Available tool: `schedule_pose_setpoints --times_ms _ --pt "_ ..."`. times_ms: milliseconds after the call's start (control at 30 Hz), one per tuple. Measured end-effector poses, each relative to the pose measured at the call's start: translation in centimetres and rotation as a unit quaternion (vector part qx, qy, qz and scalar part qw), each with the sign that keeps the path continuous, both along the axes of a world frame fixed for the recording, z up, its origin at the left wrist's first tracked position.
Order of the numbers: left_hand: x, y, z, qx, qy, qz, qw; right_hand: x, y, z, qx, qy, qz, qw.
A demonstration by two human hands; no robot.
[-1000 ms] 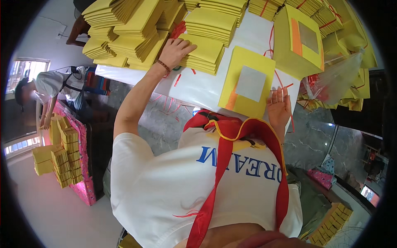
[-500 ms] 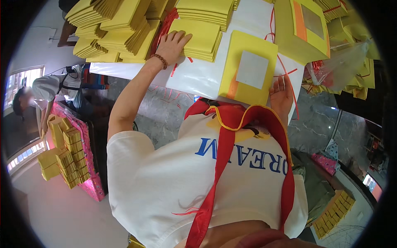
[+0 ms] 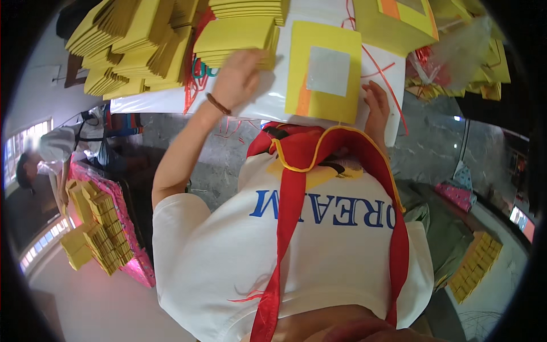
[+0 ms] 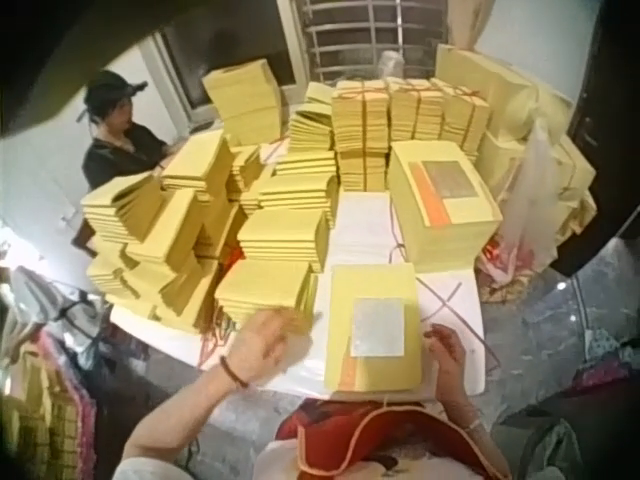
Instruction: Folding and stacking yellow sheets of paper with a silver foil center.
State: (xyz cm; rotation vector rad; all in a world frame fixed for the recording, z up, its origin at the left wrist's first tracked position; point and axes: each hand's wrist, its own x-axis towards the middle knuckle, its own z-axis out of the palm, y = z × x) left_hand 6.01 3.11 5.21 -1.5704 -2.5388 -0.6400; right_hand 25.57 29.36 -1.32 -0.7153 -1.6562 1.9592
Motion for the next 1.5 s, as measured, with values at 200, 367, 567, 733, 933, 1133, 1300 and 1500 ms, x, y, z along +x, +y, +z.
schedule_pose_setpoints --times_ms 200,367,567,733,933,1133,1300,1500 --pt "6.5 3.6 -2.8 -0.002 0.005 -0.162 0.987 0.4 -0.6 -1.3 0.261 -0.026 0.080 0.962" --pt "5.6 3.9 -2.8 0.022 -0.070 -0.176 0.982 0.4 -0.1 -2.9 0.081 -0.007 0.082 0.993" --pt "3.9 4.6 -1.9 0.005 -0.240 -0.123 0.963 0.2 -0.5 -2.0 -0.077 -0.015 0.070 0.994" --pt "2.9 5.0 -1.8 -0.027 -0.304 -0.121 0.944 0.1 -0.4 -1.9 -0.059 -0.023 0.060 0.996" --pt "2.0 5.3 -1.6 -0.065 -0.431 -0.097 0.895 0.0 -0.5 -2.0 -0.061 -0.029 0.053 0.996" --pt "1.4 5.4 -2.3 -0.050 -0.468 -0.118 0.874 -0.2 -0.3 -2.1 -0.014 -0.029 0.050 0.998" --pt "1.2 5.6 -3.1 -0.039 -0.507 -0.111 0.854 -0.2 -0.2 -2.0 -0.006 -0.037 0.059 0.998" --pt "0.9 5.8 -3.5 -0.038 -0.535 -0.105 0.838 0.0 -0.3 -1.2 0.012 -0.052 0.064 0.996"
